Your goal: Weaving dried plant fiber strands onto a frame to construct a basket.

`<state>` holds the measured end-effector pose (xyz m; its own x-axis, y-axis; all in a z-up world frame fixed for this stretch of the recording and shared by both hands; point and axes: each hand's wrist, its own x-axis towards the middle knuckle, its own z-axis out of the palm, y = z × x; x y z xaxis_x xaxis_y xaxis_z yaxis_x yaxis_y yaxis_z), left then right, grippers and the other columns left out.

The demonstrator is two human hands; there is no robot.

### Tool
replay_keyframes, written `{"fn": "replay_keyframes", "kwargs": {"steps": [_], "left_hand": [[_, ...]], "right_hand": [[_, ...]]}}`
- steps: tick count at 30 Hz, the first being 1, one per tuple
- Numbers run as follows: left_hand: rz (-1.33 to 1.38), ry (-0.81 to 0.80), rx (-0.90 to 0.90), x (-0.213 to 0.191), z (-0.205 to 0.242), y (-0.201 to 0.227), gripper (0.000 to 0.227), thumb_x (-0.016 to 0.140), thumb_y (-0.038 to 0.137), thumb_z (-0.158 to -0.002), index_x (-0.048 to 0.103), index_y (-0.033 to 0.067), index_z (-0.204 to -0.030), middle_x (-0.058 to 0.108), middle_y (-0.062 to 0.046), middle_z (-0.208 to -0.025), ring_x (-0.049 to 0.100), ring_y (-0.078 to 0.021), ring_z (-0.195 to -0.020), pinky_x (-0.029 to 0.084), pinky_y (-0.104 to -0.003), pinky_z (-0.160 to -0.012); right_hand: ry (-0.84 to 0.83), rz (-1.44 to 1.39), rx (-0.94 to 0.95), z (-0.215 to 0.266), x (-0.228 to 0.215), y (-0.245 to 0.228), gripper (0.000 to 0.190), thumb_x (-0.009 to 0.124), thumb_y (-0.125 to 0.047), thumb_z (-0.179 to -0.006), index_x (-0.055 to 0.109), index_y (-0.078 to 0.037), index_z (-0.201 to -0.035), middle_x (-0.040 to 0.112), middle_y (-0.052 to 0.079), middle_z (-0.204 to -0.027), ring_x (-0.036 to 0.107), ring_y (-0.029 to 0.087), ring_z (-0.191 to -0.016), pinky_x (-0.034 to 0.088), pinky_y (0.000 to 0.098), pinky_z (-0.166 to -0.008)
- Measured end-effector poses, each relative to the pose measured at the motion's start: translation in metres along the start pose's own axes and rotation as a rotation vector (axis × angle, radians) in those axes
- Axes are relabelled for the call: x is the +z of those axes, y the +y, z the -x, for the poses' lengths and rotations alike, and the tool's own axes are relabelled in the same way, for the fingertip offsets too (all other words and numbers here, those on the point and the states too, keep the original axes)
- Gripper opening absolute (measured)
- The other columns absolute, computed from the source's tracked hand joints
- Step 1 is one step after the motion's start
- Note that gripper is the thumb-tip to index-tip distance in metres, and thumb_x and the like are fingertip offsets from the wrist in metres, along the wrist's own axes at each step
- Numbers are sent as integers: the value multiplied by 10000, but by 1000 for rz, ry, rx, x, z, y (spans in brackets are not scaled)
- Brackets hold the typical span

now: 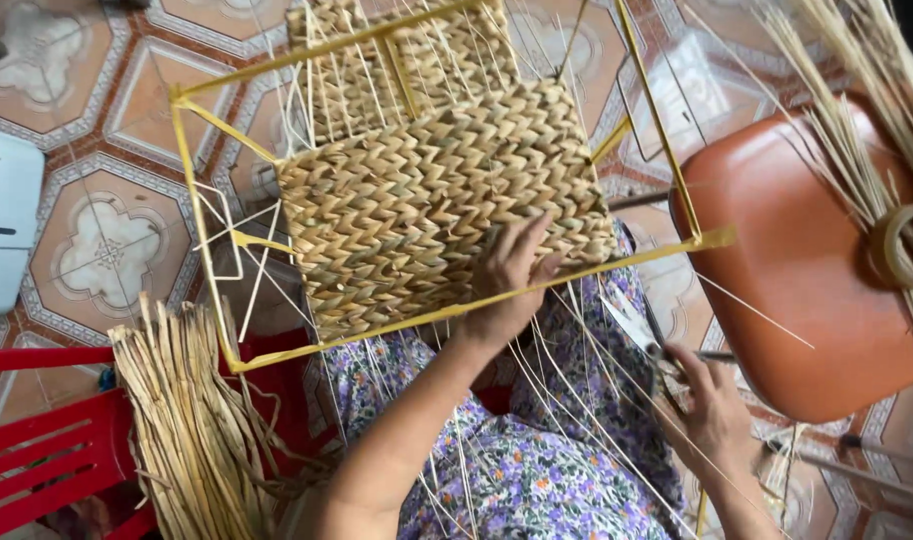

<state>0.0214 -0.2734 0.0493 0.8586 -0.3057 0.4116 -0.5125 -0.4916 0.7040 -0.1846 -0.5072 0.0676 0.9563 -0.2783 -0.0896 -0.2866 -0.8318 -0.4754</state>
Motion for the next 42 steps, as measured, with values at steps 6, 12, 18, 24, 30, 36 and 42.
{"fn": "replay_keyframes", "kwargs": {"steps": [6,12,18,24,30,36,42], "left_hand": [[53,-196,53,-30,-33,38,527,787,481,-833,703,141,-1226,651,-62,-1086,602,-230,-1018,497,-398,-927],[83,-222,39,-9,-25,28,217,749,411,-894,789,313,-1083,706,89,-1043,608,-168,-993,451,-372,-953],[156,-260,-76,1,-24,24,177,705,447,-924,778,340,-1045,760,133,-1097,615,-145,-1013,378,-410,-1026],[193,-221,-57,5,-22,19,174,697,442,-938,772,324,-1042,749,106,-1104,639,-146,-1072,377,-416,-1025],[526,-83,-59,13,-26,15,103,649,302,-1047,710,221,-1067,757,60,-1079,740,-117,-940,583,-287,-831],[881,5,-344,8,-28,-9,250,529,322,-1073,642,100,-1068,757,1,-1040,682,-90,-795,588,-203,-669],[174,-28,-54,-25,-16,31,493,756,431,-833,580,29,-1057,572,-75,-813,599,-189,-717,553,-311,-606]], "right_hand": [[147,45,-91,-29,10,-12,740,818,-208,-707,561,-230,-1400,646,70,-1071,667,267,-976,534,412,-797],[154,87,-122,-37,10,-14,727,827,-192,-709,577,-245,-1390,654,60,-1080,655,276,-1014,535,414,-786],[155,142,-122,-44,9,-21,733,839,-219,-726,574,-246,-1408,634,71,-1041,653,276,-978,538,422,-771],[58,153,-69,-52,6,-34,702,815,-247,-784,563,-297,-1437,644,33,-934,688,216,-819,547,395,-646],[-38,122,-51,-54,13,-14,695,791,-261,-819,543,-311,-1465,659,16,-858,681,195,-704,557,383,-630],[19,-75,-123,-50,12,2,708,751,-214,-796,548,-316,-1467,676,-2,-908,701,170,-761,579,366,-691],[-71,195,-123,-53,-8,-3,708,822,-302,-750,540,-280,-1399,639,50,-945,661,251,-900,549,412,-704]]}}
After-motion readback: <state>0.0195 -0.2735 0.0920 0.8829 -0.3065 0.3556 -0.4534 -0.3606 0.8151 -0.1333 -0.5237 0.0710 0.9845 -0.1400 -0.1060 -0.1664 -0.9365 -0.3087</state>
